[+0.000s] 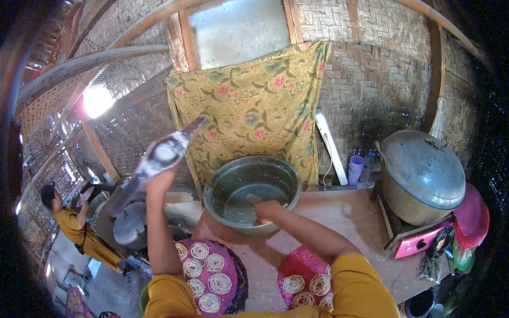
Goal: The person pipes swirls of dough onto small circular mats using a handheld manual extruder tool.
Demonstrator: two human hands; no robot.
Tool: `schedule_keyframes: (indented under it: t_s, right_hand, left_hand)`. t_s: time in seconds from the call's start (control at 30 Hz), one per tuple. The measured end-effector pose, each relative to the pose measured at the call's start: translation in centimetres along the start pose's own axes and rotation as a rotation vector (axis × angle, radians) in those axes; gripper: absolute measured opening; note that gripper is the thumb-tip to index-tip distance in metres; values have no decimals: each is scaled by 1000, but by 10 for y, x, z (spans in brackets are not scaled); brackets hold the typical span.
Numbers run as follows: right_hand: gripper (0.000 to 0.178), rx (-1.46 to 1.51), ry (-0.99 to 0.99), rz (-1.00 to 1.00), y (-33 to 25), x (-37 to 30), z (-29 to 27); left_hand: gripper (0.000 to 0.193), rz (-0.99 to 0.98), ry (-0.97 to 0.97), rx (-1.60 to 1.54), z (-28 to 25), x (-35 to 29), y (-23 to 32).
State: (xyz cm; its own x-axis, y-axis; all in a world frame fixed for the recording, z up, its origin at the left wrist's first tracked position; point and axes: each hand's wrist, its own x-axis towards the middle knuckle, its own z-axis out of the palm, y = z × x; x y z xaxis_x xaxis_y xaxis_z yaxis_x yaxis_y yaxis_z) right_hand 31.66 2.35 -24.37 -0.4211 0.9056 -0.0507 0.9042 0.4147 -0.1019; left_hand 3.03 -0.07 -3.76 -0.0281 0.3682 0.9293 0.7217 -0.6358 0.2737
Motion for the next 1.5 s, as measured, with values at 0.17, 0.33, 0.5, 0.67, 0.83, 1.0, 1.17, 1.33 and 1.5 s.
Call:
schedule_keyframes:
  t_s: [0.17, 0.33, 0.5, 0.67, 0.83, 1.0, 1.17, 1.33, 1.5]
  right_hand:
    - [49, 307, 40, -138, -69, -27, -74]
    - [81, 1980, -458, -253, -122, -143, -85]
    - [79, 2436, -328, -31, -80, -243, -36]
    - [69, 1716, 498, 138, -37, -316, -69]
    - [68, 723, 650, 24, -28, -350, -94]
    - [75, 425, 452, -112, -35, -377, -99]
    - [68, 694, -76, 124, -29, -399, -39]
    - [48, 1257, 174, 218, 52, -423, 36]
    - [24, 616, 448, 310, 81, -494, 150]
  left_hand:
    - [18, -464, 111, -1114, -79, -13, 53]
    - [12, -877, 74, -1781, -22, -49, 94]
    - [28, -728, -111, -744, 37, -150, 82]
    - [37, -662, -615, -848, 16, -221, 150]
    - [44, -891, -816, -1321, 5, -231, 226]
    - [40, -186, -1344, -516, 20, -249, 258]
    - [45, -485, -1353, -916, 18, -335, 306]
    - [60, -741, -1535, -707, 4, -408, 274]
    - [35, -811, -873, -254, -42, -402, 224]
